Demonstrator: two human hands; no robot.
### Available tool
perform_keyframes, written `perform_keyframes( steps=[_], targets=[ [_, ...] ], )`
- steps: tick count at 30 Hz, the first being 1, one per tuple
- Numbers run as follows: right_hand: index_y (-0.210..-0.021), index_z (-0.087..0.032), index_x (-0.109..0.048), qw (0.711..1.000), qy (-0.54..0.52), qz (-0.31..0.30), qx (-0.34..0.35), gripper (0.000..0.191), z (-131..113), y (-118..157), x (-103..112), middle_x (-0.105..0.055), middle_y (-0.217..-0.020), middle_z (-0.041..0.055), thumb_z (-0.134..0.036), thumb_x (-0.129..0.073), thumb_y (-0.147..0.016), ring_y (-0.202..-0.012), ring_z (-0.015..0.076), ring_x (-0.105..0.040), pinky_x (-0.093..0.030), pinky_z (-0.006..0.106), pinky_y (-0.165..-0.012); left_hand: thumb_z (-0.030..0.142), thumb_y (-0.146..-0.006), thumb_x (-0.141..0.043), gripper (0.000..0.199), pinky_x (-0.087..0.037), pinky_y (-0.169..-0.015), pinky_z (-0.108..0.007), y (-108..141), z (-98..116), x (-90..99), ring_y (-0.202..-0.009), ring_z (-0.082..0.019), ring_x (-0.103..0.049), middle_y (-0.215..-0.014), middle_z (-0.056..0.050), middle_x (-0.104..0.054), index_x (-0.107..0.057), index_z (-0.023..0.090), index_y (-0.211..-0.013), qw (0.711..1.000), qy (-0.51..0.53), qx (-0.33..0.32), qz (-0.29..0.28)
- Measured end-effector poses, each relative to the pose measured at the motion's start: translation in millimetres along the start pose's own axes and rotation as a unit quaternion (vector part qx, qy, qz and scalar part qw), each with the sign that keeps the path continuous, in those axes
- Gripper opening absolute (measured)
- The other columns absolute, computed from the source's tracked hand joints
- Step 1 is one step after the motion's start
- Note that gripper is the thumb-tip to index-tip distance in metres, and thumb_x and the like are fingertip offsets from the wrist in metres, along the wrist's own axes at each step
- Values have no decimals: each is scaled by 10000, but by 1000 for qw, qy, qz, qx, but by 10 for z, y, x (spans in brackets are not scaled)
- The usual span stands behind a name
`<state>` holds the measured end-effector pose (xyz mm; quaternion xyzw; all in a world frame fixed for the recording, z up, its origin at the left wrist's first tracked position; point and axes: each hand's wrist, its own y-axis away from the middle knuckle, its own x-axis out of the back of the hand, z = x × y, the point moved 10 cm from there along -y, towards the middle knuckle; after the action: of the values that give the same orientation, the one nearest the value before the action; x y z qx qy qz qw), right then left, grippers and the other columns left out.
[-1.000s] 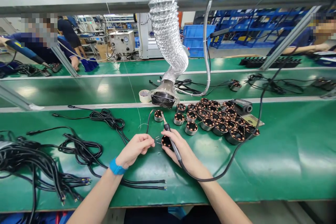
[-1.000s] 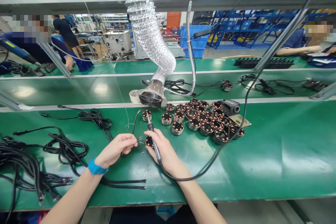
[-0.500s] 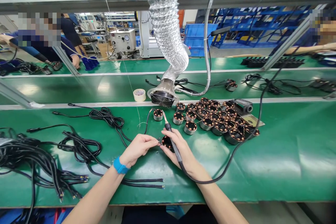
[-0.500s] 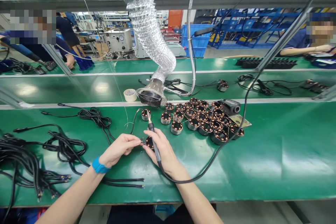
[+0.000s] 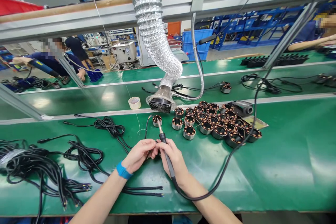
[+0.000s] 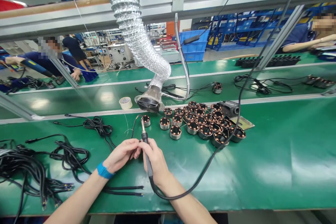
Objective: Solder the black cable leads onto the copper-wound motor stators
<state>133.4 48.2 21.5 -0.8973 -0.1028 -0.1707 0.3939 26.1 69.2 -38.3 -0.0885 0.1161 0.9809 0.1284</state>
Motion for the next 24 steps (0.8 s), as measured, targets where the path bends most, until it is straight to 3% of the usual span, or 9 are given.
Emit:
perform_keyframes(
  steps=[2, 3, 6, 8, 9, 12, 16, 20, 24],
  targets=[
    [-1218, -231, -582, 1000, 8, 23, -9, 350, 8, -4, 60, -598, -1171, 95, -54, -458, -943, -1049, 160, -677, -568, 281, -908, 511, -851, -618, 402, -430, -604, -256, 6, 239, 202, -601, -137, -546, -698, -52, -644, -686, 128, -751, 986, -152, -38, 63],
    [-1248, -227, -567, 999, 17, 36, -10, 368, 15, -9, 104, -591, -1223, 109, -57, -477, -934, -1090, 173, -666, -565, 295, -929, 525, -881, -569, 431, -450, -637, -271, 10, 443, 388, -642, -158, -575, -739, -67, -667, -713, 128, -797, 961, -236, -70, 127],
    [-1331, -221, -517, 995, 60, 77, 14, 467, -3, -29, 277, -583, -1303, 130, -48, -528, -897, -1204, 213, -611, -539, 366, -1005, 495, -956, -430, 460, -489, -759, -317, 52, 1177, 1063, -801, -215, -636, -896, -93, -698, -730, 147, -974, 814, -421, -163, 365],
    [-1341, -214, -509, 987, 94, 123, 41, 501, -36, -31, 437, -599, -1291, 136, -26, -544, -879, -1219, 223, -599, -534, 392, -1014, 387, -966, -419, 401, -471, -918, -352, -116, 1460, 1421, -1008, -250, -625, -1090, -130, -664, -706, 147, -1110, 709, -535, -141, 437],
    [-1331, -208, -516, 981, 111, 148, 50, 500, -48, -26, 521, -609, -1274, 139, -15, -550, -872, -1211, 224, -603, -541, 393, -1003, 330, -948, -445, 383, -436, -996, -368, -276, 1507, 1581, -1138, -267, -580, -1230, -145, -610, -675, 163, -1205, 670, -590, -100, 440],
    [-1273, -187, -554, 959, 160, 224, 68, 461, -76, 8, 752, -641, -1193, 140, 9, -571, -856, -1149, 222, -629, -563, 387, -955, 255, -827, -600, 405, -367, -1073, -480, -672, 1508, 1918, -1314, -379, -439, -1436, -181, -455, -688, 185, -1216, 653, -620, -56, 430],
    [-1225, -185, -572, 932, 195, 297, 68, 421, -78, 67, 959, -648, -1131, 126, 13, -581, -853, -1077, 220, -645, -576, 403, -913, 228, -758, -658, 323, -373, -1057, -492, -865, 1409, 2007, -1297, -396, -444, -1389, -176, -501, -747, 193, -1066, 650, -636, -41, 415],
    [-1190, -186, -579, 916, 191, 349, 41, 369, -46, 123, 1092, -635, -1095, 116, -4, -571, -869, -1055, 214, -646, -587, 397, -881, 291, -872, -521, 304, -428, -962, -477, -726, 1530, 2023, -1170, -365, -519, -1285, -200, -553, -731, 144, -1036, 626, -640, -53, 442],
    [-1159, -184, -581, 903, 181, 389, 24, 327, -61, 177, 1170, -623, -1085, 112, -20, -571, -877, -1052, 214, -640, -581, 413, -887, 375, -907, -471, 349, -427, -911, -488, -240, 1917, 1839, -1144, -377, -489, -1227, -199, -555, -695, 127, -1008, 561, -616, -130, 538]
  ],
)
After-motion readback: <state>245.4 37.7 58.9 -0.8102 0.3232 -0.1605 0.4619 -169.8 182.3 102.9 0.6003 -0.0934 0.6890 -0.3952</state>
